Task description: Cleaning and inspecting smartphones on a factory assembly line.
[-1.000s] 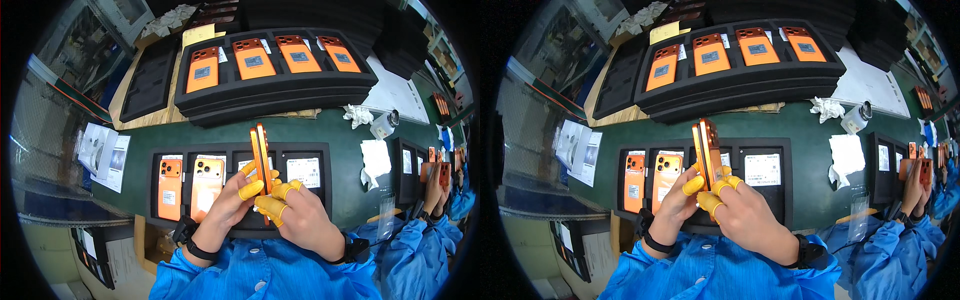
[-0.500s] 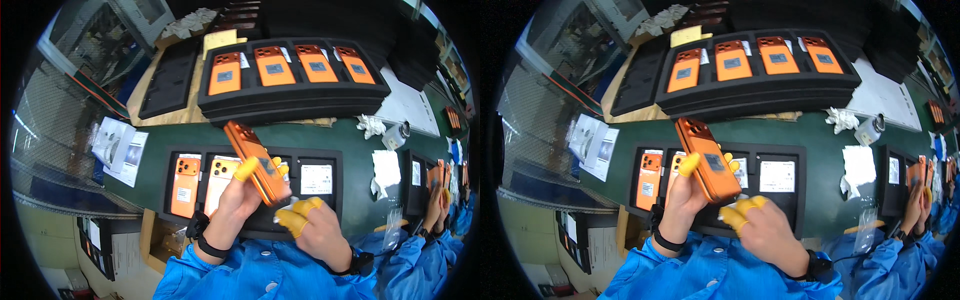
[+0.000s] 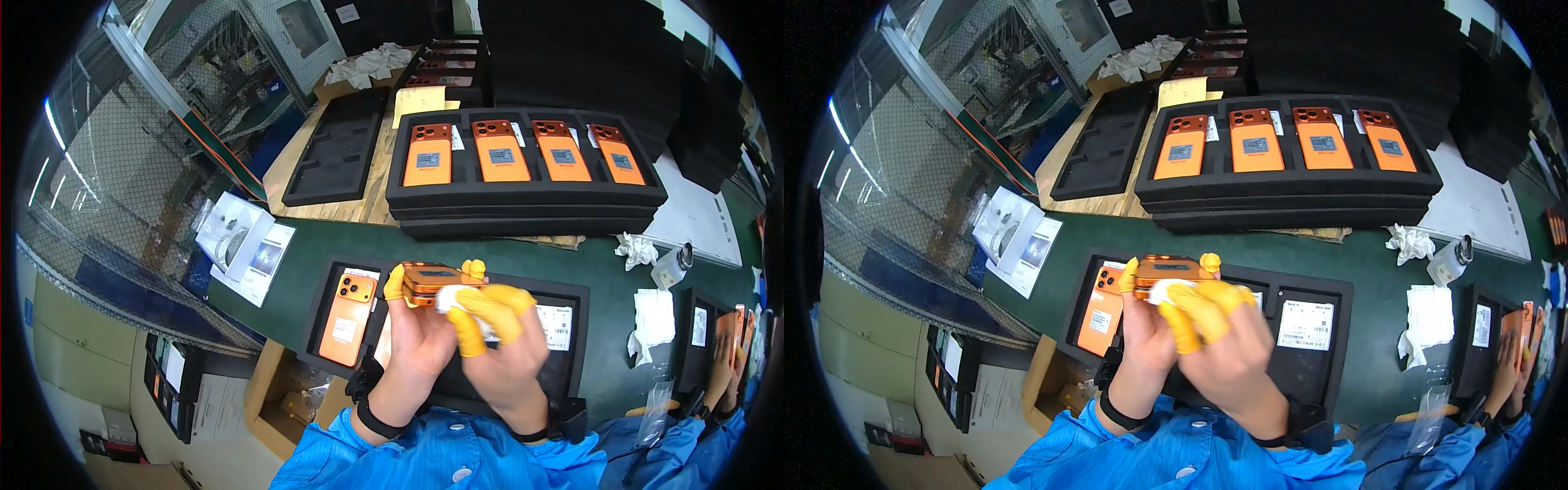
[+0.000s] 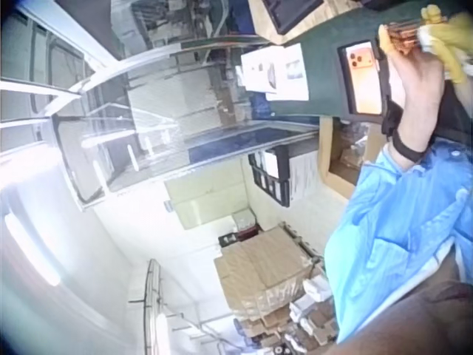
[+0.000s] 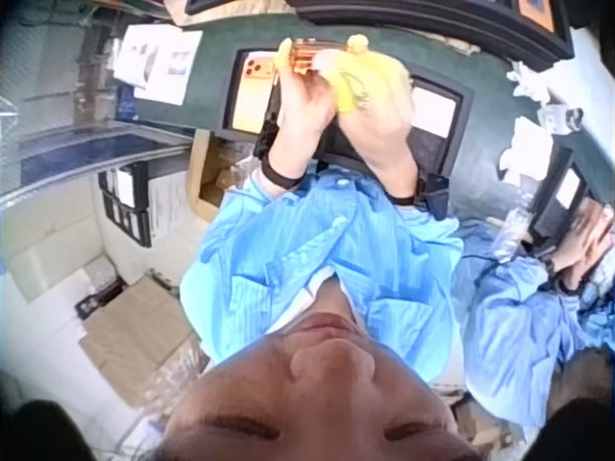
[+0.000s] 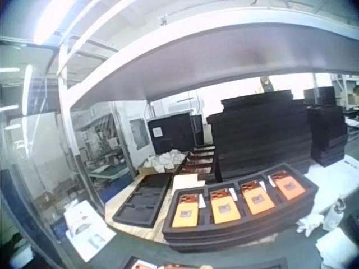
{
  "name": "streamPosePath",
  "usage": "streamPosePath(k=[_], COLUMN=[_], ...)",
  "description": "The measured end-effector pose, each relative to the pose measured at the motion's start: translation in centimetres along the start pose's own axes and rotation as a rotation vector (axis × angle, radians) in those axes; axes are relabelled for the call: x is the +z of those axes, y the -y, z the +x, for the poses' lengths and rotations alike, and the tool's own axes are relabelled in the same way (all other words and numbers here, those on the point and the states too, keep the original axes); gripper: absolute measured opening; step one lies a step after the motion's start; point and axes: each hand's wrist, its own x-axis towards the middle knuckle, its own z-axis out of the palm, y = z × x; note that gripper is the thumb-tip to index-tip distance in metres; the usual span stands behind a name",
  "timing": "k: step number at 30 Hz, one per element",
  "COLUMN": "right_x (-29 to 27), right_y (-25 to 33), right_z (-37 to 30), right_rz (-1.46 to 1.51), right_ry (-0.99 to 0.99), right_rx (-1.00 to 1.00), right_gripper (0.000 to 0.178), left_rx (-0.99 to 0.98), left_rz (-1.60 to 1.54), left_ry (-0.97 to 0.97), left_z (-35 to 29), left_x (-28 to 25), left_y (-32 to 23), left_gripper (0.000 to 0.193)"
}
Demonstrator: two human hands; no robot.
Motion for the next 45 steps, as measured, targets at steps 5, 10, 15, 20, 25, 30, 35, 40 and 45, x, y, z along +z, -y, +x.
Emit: streamPosePath(k=[5, 10, 15, 20, 25, 30, 35, 40, 45], right_x=[1.7, 0.5, -1.8, -1.9, -1.6, -1.1, -0.2, 1.1, 2.1], right_y=[-0.3, -3.5, -6.0, -5.5, -4.1, -3.4, -2.2, -1.5, 0.5], right_z=[0.2, -1.2, -1.6, -1.5, -1.0, -0.6, 0.2, -0.2, -0.1], right_rz=[-0.086, -0.151, -0.028, 0.206, 0.409, 0.35, 0.127, 0.003, 0.071], right_ry=[0.011, -0.012, -0.095, -0.068, -0.019, 0.0, 0.049, 0.016, 0.019], right_rx=[0.003, 0.109, 0.312, 0.482, 0.557, 0.461, 0.229, 0.099, 0.096], right_gripper=[0.021, 0.016, 0.015, 0.016, 0.019, 0.019, 0.024, 0.023, 0.023], left_rx=[0.046, 0.088, 0.075, 0.064, 0.058, 0.027, 0.012, 0.015, 0.182], left_rz=[-0.034, -0.044, -0.347, -0.484, -0.451, -0.439, -0.256, -0.279, 0.104], left_ry=[-0.07, -0.102, -0.163, -0.177, -0.171, -0.149, 0.085, 0.18, -0.013], left_z=[0.0, -0.2, 0.8, 0.7, 0.8, 0.8, 0.8, 0.8, 0.6], left_x=[-1.9, -0.3, 0.6, 0.7, 0.3, -0.4, -1.9, -1.6, -1.1], left_y=[-0.3, -0.5, -2.5, -3.4, -3.1, -2.7, -2.0, -0.8, 0.4], left_gripper=[0.045, 0.052, 0.059, 0.066, 0.066, 0.061, 0.056, 0.058, 0.062])
